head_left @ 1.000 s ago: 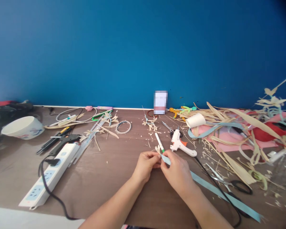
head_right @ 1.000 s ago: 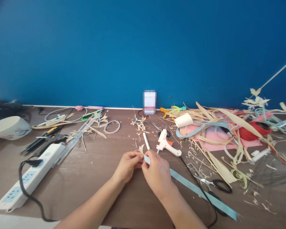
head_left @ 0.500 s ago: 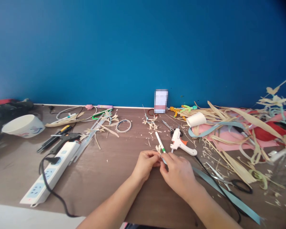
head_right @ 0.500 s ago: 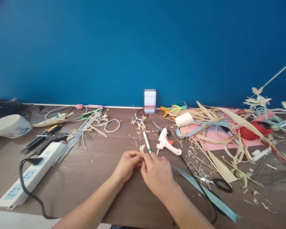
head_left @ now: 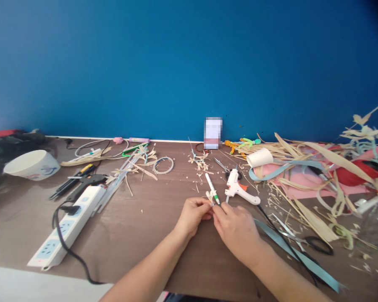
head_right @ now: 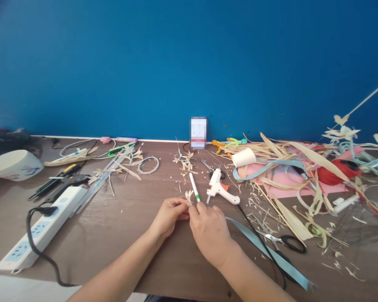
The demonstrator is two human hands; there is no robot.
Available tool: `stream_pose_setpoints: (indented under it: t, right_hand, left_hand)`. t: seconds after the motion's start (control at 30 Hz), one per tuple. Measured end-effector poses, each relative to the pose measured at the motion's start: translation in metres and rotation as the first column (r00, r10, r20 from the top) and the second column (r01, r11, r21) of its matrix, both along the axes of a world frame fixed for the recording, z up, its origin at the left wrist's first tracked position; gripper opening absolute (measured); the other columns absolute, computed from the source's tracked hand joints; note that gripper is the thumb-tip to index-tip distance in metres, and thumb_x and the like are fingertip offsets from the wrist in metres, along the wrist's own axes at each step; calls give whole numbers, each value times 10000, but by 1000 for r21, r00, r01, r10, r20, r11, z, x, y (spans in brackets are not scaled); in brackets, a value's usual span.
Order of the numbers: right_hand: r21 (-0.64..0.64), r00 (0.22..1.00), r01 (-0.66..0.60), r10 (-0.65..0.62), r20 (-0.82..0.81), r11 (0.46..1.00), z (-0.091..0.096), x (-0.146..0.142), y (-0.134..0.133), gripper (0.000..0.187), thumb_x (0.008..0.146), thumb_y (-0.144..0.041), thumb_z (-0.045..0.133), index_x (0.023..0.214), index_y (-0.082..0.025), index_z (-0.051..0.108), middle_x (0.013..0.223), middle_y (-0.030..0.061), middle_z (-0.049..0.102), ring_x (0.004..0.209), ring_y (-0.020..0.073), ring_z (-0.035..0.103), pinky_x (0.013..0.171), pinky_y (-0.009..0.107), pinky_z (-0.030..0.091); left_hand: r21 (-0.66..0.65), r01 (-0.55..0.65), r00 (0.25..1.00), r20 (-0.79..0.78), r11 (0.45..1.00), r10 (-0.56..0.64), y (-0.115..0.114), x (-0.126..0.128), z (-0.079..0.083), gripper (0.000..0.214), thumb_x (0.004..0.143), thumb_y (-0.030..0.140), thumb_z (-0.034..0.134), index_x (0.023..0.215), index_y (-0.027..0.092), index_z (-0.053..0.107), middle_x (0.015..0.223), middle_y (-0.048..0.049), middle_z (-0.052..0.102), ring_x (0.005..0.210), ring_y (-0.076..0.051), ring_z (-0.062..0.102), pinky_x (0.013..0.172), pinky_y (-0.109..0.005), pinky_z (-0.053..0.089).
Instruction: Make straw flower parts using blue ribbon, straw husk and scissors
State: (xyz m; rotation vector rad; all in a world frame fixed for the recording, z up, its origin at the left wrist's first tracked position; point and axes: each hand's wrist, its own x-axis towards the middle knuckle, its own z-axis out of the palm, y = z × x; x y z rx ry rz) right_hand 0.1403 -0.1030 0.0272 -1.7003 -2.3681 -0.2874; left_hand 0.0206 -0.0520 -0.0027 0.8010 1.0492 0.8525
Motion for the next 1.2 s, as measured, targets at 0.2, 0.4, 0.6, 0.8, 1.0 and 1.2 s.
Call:
stream_pose_setpoints:
  t: [0.2,0.4,0.6,0.8,1.0,1.2]
  right_hand:
    - [51,996,41,-37,-81,998,-7,2,1,109,787,-178,475,760,-218,572,672,6,536,549,135,472,570,285,246]
    - [59,993,33,-27,-111,998,-14,2,2,140,796,-149,455,822,-212,577,673,5,553,573,137,498,562,281,259]
    - [-20,966,38,-41,-255,999,-20,2,4,170,787,-120,442,836,-205,582,699,7,594,622,155,544,588,270,312]
    - [-160,754,22,-121,-645,987,-21,3,8,201,749,-109,471,876,-210,591,849,10,651,776,159,589,698,246,399]
    - [-345,375,-165,-264,-889,924,-21,9,17,118,727,-163,514,796,-183,608,745,15,657,693,154,591,640,246,436]
    - [-398,-114,-451,-494,-862,799,-26,15,24,59,679,-160,595,736,-154,609,649,-11,608,495,49,455,424,151,291]
  left_hand:
    - [-4,22,1000,11,1000,-22,-1,0,0,153,561,266,661,588,121,619,539,-15,595,502,-93,552,440,-158,408]
    - [11,4,1000,7,1000,-4,0,1,-1,168,559,279,668,591,124,614,566,-7,581,511,-85,534,430,-155,410]
    - [26,16,999,35,1000,-17,1,0,-2,160,590,268,657,606,114,620,576,-16,574,529,-83,531,434,-148,419]
    - [4,63,991,119,998,-63,2,-3,-2,188,604,286,661,677,114,643,617,-33,599,564,-103,546,450,-170,436]
    - [-7,129,975,184,992,-126,4,-6,-1,255,587,321,690,711,101,647,635,-42,593,579,-102,545,458,-171,443]
    - [-9,181,949,264,984,-172,5,-5,-3,250,606,306,688,732,93,645,596,-26,566,532,-82,535,425,-149,427]
